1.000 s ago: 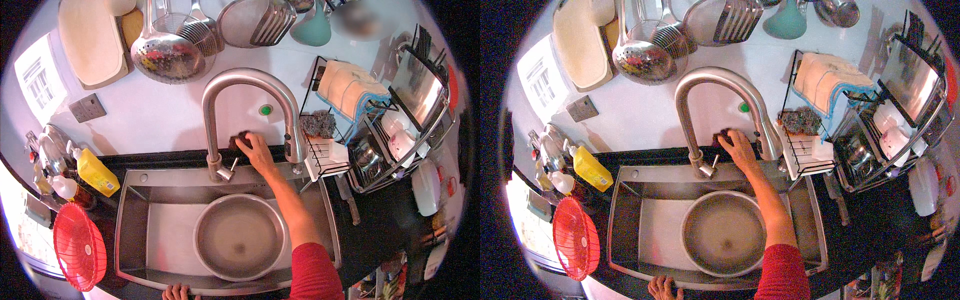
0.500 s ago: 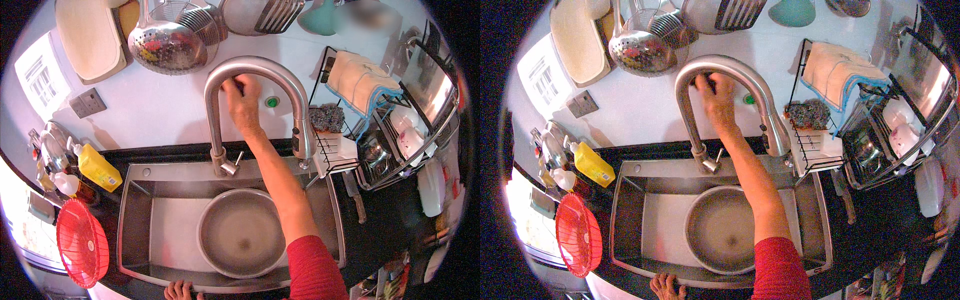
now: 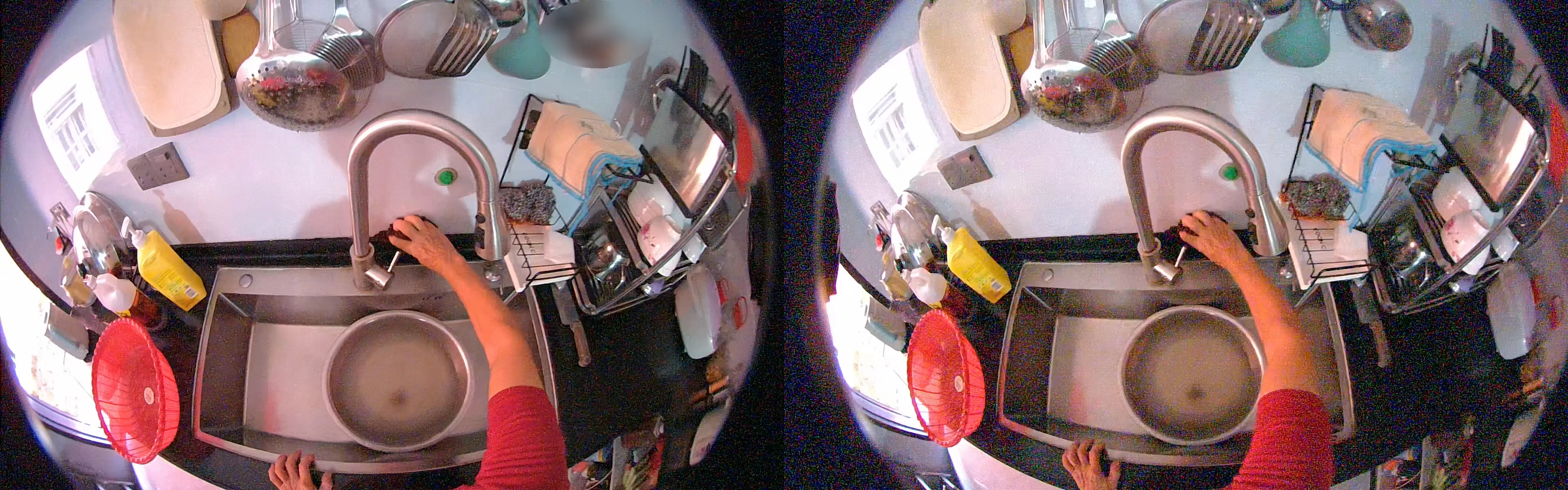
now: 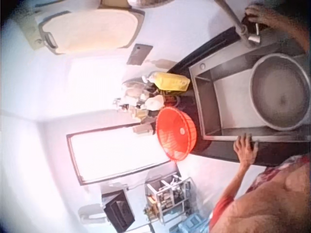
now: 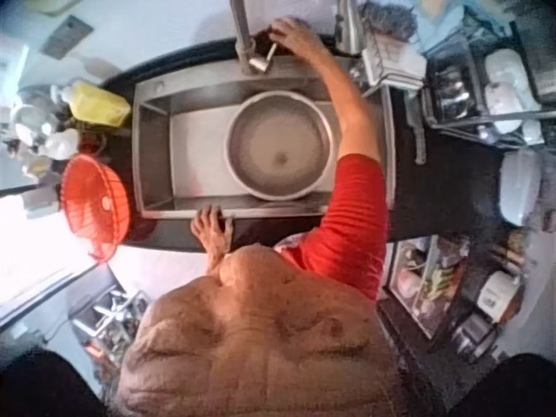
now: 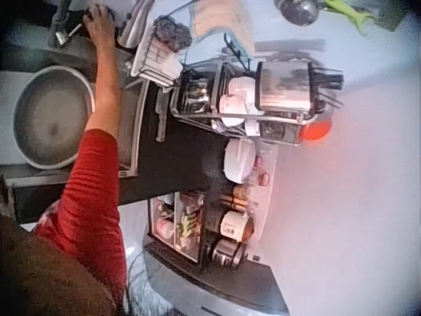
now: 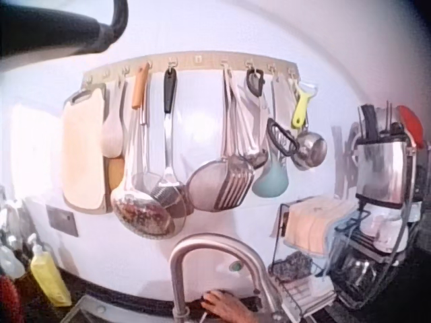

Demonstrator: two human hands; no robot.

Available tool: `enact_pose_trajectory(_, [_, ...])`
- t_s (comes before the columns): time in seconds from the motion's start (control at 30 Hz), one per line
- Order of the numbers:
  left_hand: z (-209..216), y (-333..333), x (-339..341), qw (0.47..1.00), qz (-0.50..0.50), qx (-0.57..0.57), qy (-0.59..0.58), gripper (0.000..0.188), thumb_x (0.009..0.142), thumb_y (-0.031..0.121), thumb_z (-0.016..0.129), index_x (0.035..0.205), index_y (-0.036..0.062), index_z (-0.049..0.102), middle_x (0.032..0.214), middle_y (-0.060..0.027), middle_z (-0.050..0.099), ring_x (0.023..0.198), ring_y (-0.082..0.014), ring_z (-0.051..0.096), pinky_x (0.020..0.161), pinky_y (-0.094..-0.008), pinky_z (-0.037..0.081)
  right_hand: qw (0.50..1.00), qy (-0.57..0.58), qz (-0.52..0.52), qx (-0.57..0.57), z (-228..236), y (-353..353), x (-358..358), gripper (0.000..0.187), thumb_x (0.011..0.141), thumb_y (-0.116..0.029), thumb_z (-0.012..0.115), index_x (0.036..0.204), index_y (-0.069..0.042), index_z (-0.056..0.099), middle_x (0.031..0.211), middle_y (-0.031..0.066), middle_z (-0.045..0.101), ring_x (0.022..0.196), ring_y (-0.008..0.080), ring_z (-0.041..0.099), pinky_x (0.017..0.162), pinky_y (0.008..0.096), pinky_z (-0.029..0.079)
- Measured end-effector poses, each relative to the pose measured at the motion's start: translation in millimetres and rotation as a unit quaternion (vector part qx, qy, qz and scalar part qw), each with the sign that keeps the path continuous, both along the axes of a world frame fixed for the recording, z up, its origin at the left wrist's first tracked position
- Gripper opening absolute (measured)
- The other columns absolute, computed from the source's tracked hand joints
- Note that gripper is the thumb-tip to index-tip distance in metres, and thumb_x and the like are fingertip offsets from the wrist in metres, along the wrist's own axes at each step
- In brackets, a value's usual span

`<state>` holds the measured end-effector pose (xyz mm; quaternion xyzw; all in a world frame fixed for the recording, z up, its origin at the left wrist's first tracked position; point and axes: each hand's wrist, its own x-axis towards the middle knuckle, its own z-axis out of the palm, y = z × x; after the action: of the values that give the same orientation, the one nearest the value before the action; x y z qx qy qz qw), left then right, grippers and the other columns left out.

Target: The person cleans a kitchen sink area and a cutting board. They wipe the faucet and surrounding wall with a dark cloth, then scrub a white cutting board in a metal bowl of water using the same cloth. Finally, they apply liquid soap from a yellow bottle onto the cloth.

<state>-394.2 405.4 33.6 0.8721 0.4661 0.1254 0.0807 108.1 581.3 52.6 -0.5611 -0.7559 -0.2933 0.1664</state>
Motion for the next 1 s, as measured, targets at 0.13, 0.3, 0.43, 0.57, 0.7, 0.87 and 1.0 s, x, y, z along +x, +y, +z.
enact_pose_trajectory(0.13, [1.9,-1.7,1.1,1.000,0.005,0.000,0.001,0.046,0.073,0.031,0.063,0.112,0.0089,0.054,0.117,-0.0126,0.050,0.114,-0.0337,0.039,0.096,-0.0504,0.026,0.994,0.066,-0.086,-0.029,7.1,-12.6,-2.5,0.030,0.076,-0.010,0.060,0.106,-0.011,0.060,0.104,0.0081,0.045,0.100,0.0263,0.047,0.082,0.0376,0.045])
enact_pose_trajectory(0.3, [4.8,-4.0,3.1,1.000,0.005,-0.002,0.013,0.048,0.073,0.031,0.064,0.115,0.0093,0.053,0.118,-0.0126,0.049,0.115,-0.0332,0.038,0.096,-0.0501,0.026,0.936,0.127,-0.090,0.316,95.2,7.3,-35.6,0.045,0.071,0.005,0.062,0.114,-0.006,0.056,0.105,0.0148,0.045,0.098,0.0309,0.047,0.081,0.0415,0.042])
enact_pose_trajectory(0.43, [1.5,-1.9,2.0,1.000,0.005,0.012,0.017,0.047,0.073,0.031,0.064,0.114,0.0098,0.053,0.118,-0.0122,0.049,0.114,-0.0327,0.039,0.096,-0.0499,0.026,0.869,0.148,-0.147,0.448,142.3,21.8,-24.3,0.040,0.079,0.003,0.056,0.119,-0.002,0.051,0.109,0.0216,0.049,0.100,0.0372,0.049,0.085,0.0466,0.041])
enact_pose_trajectory(0.57, [-1.7,-3.1,-0.1,0.999,0.011,0.021,0.027,0.047,0.073,0.033,0.064,0.112,0.0099,0.053,0.117,-0.0120,0.050,0.114,-0.0330,0.039,0.095,-0.0494,0.026,0.816,0.194,-0.208,0.503,118.4,38.4,4.4,0.035,0.083,-0.003,0.056,0.116,0.002,0.051,0.107,0.0225,0.051,0.101,0.0376,0.049,0.084,0.0463,0.041])
enact_pose_trajectory(0.7, [0.9,0.4,4.3,1.000,-0.005,0.004,0.022,0.048,0.073,0.032,0.064,0.113,0.0093,0.053,0.117,-0.0121,0.050,0.114,-0.0341,0.038,0.096,-0.0499,0.025,0.794,0.266,-0.305,0.454,13.3,55.1,71.9,0.034,0.086,-0.012,0.055,0.113,0.006,0.046,0.101,0.0248,0.051,0.092,0.0379,0.050,0.079,0.0445,0.041])
enact_pose_trajectory(0.87, [4.5,-3.8,1.3,1.000,0.017,-0.008,0.020,0.049,0.073,0.031,0.064,0.115,0.0085,0.052,0.118,-0.0130,0.049,0.115,-0.0345,0.038,0.097,-0.0507,0.024,0.776,0.360,-0.294,0.426,-6.3,44.5,23.2,0.019,0.081,-0.006,0.051,0.095,0.008,0.051,0.081,0.0284,0.054,0.077,0.0434,0.054,0.066,0.0479,0.043])
enact_pose_trajectory(1.0, [3.5,0.5,2.8,1.000,-0.007,-0.016,0.003,0.049,0.073,0.030,0.065,0.115,0.0083,0.051,0.118,-0.0135,0.049,0.116,-0.0343,0.037,0.097,-0.0508,0.024,0.732,0.470,-0.461,0.175,-63.8,-2.3,38.0,0.032,0.077,-0.005,0.056,0.105,0.011,0.049,0.095,0.0324,0.054,0.092,0.0416,0.054,0.081,0.0470,0.043])
